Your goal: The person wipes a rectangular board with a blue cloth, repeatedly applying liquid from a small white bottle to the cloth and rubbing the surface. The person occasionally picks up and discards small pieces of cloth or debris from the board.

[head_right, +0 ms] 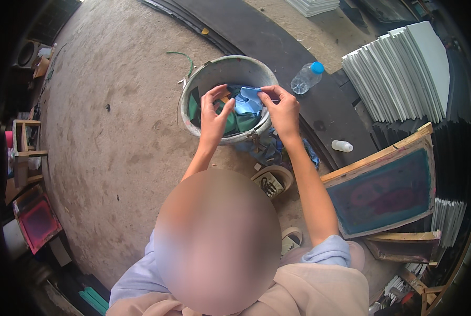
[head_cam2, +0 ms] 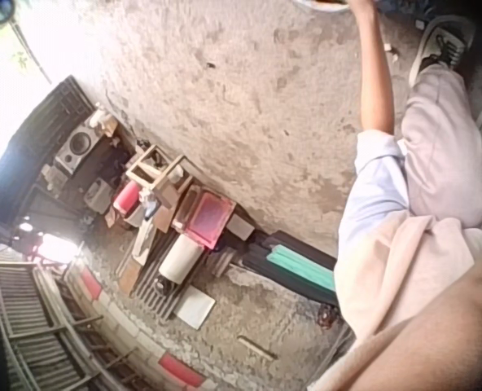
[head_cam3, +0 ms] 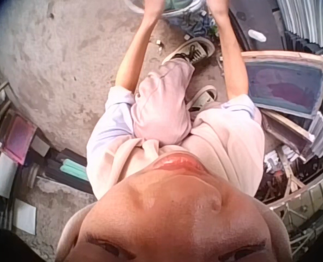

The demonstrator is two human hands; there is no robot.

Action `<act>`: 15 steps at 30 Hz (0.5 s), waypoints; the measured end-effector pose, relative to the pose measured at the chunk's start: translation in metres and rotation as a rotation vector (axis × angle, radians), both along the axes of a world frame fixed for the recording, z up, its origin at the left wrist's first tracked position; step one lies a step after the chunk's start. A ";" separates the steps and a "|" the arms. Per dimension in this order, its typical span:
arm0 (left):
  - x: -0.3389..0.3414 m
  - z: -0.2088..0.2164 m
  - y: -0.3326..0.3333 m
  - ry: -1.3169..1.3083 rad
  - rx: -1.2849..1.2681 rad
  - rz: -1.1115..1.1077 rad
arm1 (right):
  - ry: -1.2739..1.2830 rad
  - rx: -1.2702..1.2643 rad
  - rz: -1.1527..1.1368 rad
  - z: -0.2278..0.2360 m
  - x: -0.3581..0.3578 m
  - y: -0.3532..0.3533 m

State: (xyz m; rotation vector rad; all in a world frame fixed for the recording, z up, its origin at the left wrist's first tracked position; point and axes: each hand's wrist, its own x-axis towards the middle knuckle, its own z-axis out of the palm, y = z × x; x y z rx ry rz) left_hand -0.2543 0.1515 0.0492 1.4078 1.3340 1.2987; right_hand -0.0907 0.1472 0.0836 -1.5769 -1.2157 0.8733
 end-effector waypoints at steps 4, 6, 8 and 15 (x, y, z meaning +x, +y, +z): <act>0.008 0.014 0.002 -0.031 0.034 -0.229 | 0.095 -0.021 0.024 0.002 0.001 -0.003; 0.008 0.018 0.000 0.026 0.075 -0.274 | 0.321 -0.031 0.053 0.012 -0.002 -0.007; 0.008 0.024 0.001 0.036 -0.006 -0.362 | 0.448 -0.046 0.101 0.027 0.003 -0.012; 0.041 0.068 -0.010 -0.410 -0.314 -0.705 | 0.221 -0.107 0.106 0.093 0.060 -0.060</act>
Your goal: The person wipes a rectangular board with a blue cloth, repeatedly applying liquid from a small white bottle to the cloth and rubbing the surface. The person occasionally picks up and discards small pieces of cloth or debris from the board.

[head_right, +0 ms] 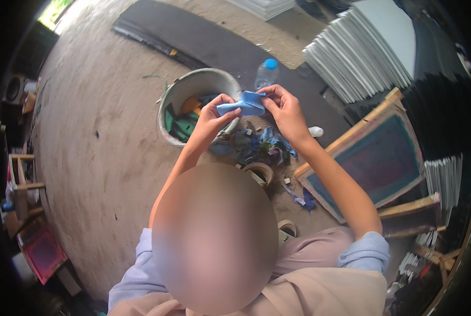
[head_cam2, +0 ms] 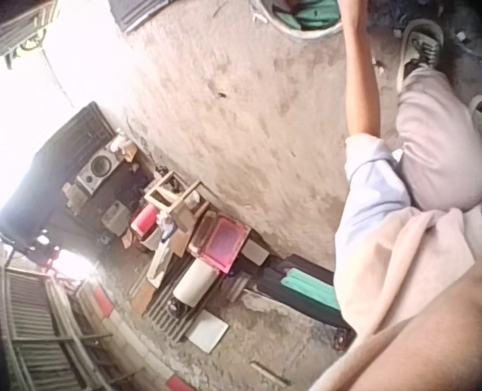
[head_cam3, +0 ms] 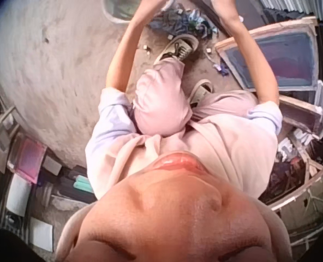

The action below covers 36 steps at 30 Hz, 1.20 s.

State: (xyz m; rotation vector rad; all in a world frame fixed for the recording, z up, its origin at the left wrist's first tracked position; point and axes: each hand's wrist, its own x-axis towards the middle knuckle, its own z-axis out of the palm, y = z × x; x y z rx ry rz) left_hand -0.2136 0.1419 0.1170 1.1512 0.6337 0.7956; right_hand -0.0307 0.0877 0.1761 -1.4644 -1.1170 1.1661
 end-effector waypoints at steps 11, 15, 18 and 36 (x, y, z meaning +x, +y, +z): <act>0.181 0.075 -0.117 0.025 0.164 -0.527 | 0.739 0.087 -0.379 0.010 0.104 -0.199; 0.230 0.066 -0.166 0.280 0.299 -0.728 | 0.708 0.062 -0.767 -0.043 0.141 -0.267; 0.262 0.035 -0.185 0.337 0.286 -0.715 | 0.575 0.165 -1.093 -0.070 0.187 -0.313; 0.312 -0.030 -0.141 0.451 0.545 -0.266 | -1.376 0.290 -0.514 -0.134 0.323 -0.303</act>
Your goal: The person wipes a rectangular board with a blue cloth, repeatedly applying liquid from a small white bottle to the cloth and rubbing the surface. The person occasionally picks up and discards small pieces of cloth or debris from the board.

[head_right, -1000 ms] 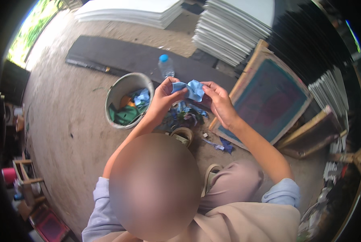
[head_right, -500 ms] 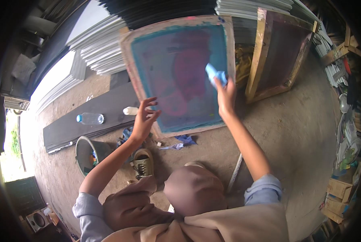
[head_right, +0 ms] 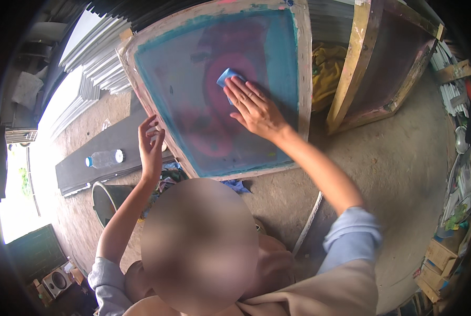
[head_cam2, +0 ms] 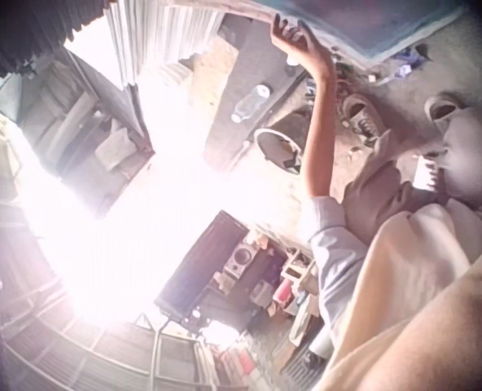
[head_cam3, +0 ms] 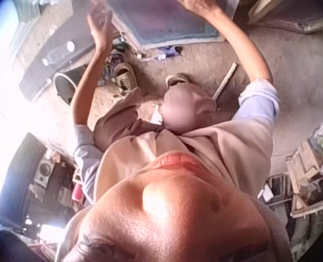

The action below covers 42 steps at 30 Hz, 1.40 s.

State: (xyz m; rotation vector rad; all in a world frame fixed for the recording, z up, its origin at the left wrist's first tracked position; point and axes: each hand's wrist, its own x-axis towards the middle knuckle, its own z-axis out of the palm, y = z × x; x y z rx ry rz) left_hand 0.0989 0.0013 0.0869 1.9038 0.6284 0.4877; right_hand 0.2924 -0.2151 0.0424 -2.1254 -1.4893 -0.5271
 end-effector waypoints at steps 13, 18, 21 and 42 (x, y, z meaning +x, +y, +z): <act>0.001 -0.017 0.002 -0.035 0.432 -0.026 | -0.227 0.012 -0.158 0.045 0.056 0.007; -0.002 -0.028 0.005 -0.049 0.444 -0.060 | -0.123 -0.045 0.082 0.024 0.009 0.026; 0.001 -0.030 0.004 -0.049 0.431 -0.054 | -0.353 -0.157 0.085 0.039 0.039 0.013; -0.002 -0.035 0.008 -0.097 0.368 -0.119 | -0.011 -0.197 0.165 -0.028 -0.053 0.018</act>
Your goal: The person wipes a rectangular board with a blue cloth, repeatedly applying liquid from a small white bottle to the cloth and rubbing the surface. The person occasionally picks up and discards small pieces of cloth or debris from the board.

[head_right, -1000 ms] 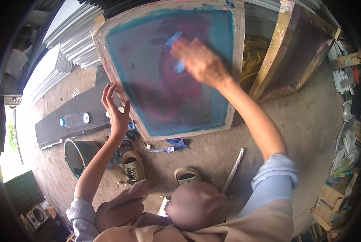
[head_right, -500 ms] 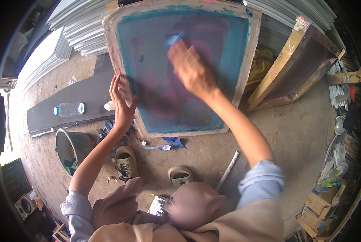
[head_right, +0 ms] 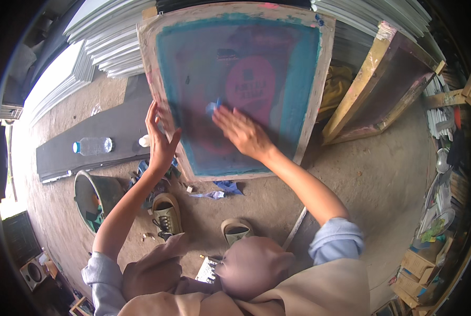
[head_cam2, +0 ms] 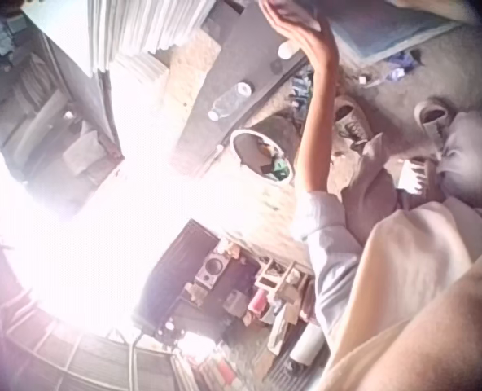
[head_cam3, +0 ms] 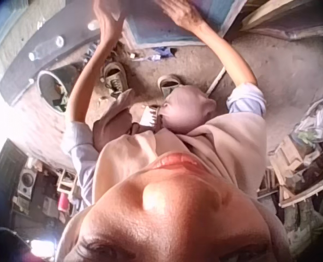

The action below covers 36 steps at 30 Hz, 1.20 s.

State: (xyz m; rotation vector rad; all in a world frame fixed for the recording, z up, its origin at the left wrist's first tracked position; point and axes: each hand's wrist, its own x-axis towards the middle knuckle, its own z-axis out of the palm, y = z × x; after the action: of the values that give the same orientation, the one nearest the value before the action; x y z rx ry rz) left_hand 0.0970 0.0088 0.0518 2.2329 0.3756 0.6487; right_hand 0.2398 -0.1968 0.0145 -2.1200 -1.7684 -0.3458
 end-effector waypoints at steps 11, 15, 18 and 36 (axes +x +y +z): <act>-0.013 -0.006 0.009 0.047 0.000 -0.032 | -0.141 0.542 -0.468 0.087 0.093 0.073; -0.010 -0.006 0.006 0.040 0.005 -0.021 | -0.188 0.234 -0.043 0.062 0.056 0.070; -0.011 -0.004 0.008 0.033 -0.035 -0.040 | -0.294 0.423 -0.373 0.097 0.109 0.053; -0.014 -0.011 0.009 0.047 0.075 -0.057 | -0.193 0.558 -0.433 0.076 0.100 0.047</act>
State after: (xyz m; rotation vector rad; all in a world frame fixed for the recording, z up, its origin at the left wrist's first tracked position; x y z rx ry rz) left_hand 0.0832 0.0177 0.0404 2.3246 0.3143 0.5899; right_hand 0.3396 -0.1497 0.0906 -2.0636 -1.0931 -1.0512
